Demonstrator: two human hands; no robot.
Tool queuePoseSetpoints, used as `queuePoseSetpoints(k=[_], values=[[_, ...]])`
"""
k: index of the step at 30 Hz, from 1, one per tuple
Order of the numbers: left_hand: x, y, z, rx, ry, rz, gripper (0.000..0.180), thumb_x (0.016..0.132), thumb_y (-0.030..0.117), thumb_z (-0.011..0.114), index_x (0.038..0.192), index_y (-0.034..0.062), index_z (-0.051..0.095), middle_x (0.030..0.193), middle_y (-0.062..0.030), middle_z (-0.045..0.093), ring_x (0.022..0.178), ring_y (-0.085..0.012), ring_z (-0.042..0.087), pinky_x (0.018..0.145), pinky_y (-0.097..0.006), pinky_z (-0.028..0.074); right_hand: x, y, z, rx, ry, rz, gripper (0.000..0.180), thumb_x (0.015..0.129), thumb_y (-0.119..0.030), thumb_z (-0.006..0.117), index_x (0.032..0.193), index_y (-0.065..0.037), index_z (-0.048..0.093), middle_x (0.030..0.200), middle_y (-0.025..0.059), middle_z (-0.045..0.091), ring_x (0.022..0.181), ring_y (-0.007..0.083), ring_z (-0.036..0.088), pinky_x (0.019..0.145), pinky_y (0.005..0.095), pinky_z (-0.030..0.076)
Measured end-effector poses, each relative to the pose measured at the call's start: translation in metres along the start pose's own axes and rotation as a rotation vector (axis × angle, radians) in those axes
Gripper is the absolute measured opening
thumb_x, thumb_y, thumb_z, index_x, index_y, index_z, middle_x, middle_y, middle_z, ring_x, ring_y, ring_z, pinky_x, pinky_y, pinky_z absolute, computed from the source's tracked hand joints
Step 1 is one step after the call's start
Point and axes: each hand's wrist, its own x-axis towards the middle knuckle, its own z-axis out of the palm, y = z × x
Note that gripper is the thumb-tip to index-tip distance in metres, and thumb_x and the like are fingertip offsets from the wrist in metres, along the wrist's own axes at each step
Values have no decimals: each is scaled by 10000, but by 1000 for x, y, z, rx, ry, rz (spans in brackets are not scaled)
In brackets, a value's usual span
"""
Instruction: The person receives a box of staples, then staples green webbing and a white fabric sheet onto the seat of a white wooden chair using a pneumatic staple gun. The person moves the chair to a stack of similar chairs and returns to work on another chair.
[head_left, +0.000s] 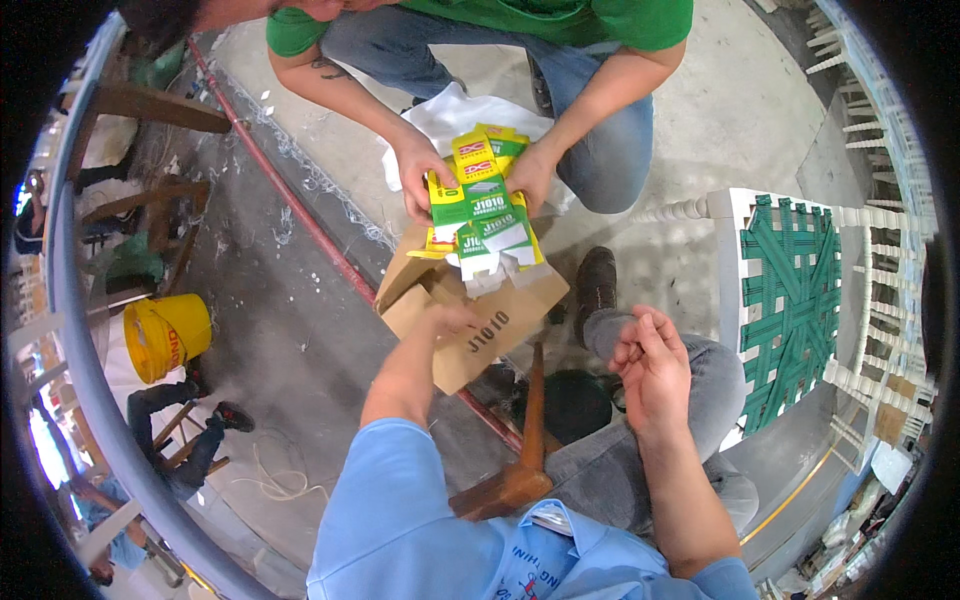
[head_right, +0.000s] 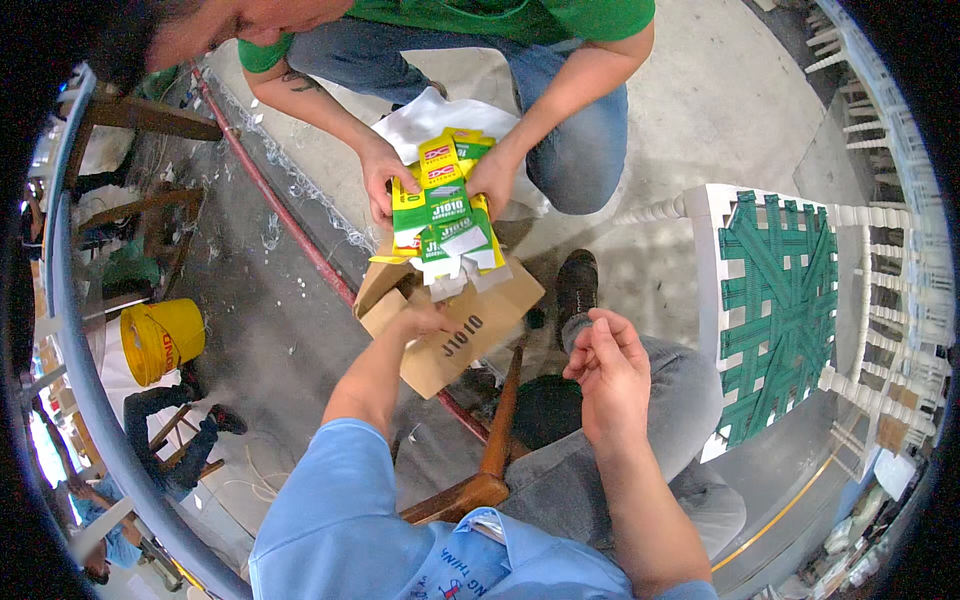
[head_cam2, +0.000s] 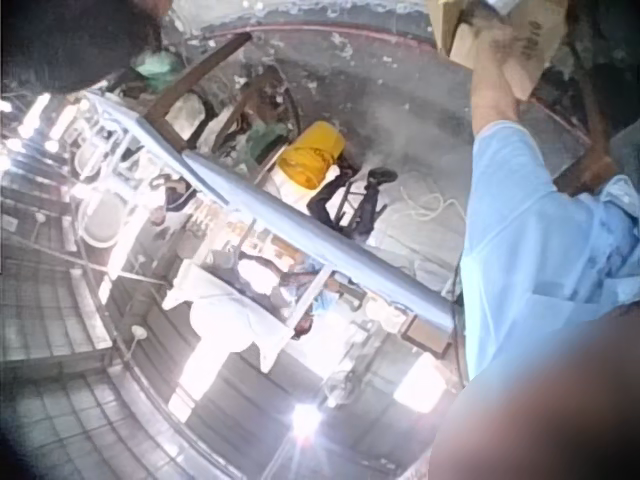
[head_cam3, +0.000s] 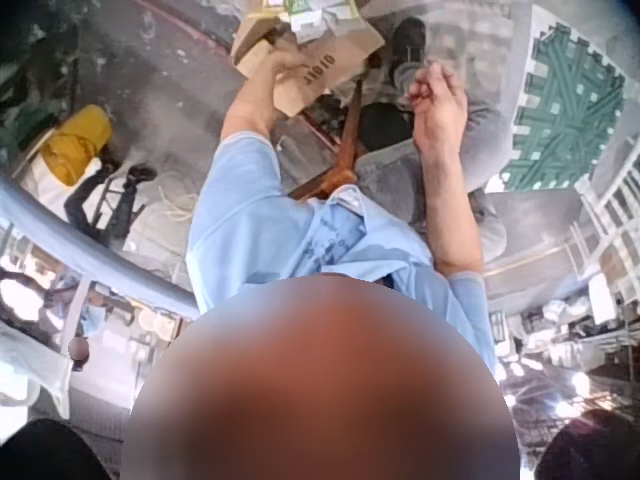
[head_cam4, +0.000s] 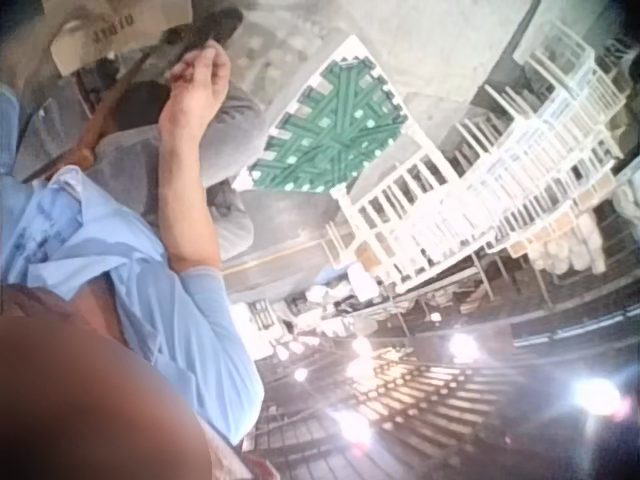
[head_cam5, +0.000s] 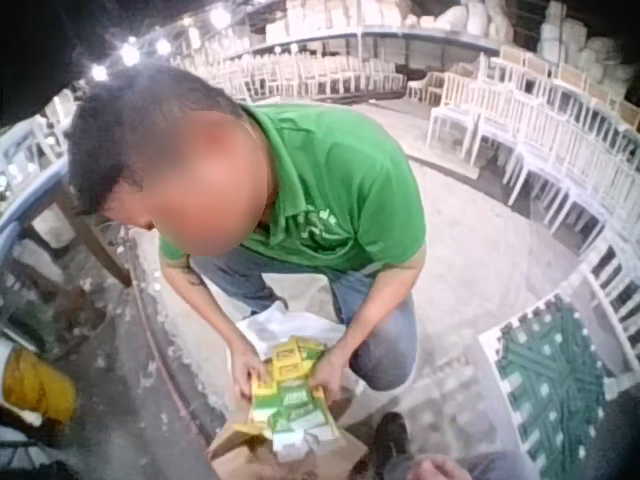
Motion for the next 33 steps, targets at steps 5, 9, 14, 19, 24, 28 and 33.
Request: queuePoseSetpoints(k=[5,9,14,19,24,28,33], values=[[-19,-32,-77,-519,-291,213,514,923,290,834,1344,34,686,1094,-97,770,954,-201,726,816,-367,602,-11,-6,1,47,-78,27,273,1101,-262,610,1284,-59,615,921,22,660,735,121,610,673,310,528],[-14,-23,-50,91,-97,158,627,895,381,858,1355,-1,671,1204,-134,741,1056,-231,687,863,-394,569,-6,-6,4,51,-83,20,264,1097,-259,616,1279,-66,617,918,22,664,723,123,612,662,308,530],[-20,-8,-56,-240,-268,37,603,861,383,873,1290,-7,706,1401,-192,662,1256,-275,651,1017,-440,543,-10,-4,-1,27,-47,17,247,1089,-262,632,1250,-74,632,903,20,671,714,124,619,638,305,527],[-18,-34,-10,200,417,552,562,819,403,867,1205,13,748,1007,-136,774,885,-232,746,758,-373,606,-12,-8,10,31,-102,53,248,1094,-267,627,1252,-77,635,893,14,672,715,117,616,648,307,527],[-20,-20,-19,-119,214,327,486,832,451,852,1042,18,784,844,-112,748,726,-232,716,661,-387,577,-11,-4,4,7,-59,47,257,1100,-275,617,1255,-70,633,896,19,670,715,118,614,653,312,533],[-1,-17,55,-98,404,6,572,920,443,722,1291,13,657,1044,-246,763,960,-431,739,835,-503,595,-9,-1,21,-28,-144,55,267,1100,-278,616,1257,-63,629,900,27,665,721,128,615,651,314,534],[1,-11,77,137,644,138,640,913,332,718,1454,45,528,1215,-240,698,1042,-407,717,926,-498,573,-12,1,14,-51,-137,84,283,1098,-287,620,1257,-53,624,899,31,658,728,135,616,645,313,542]])
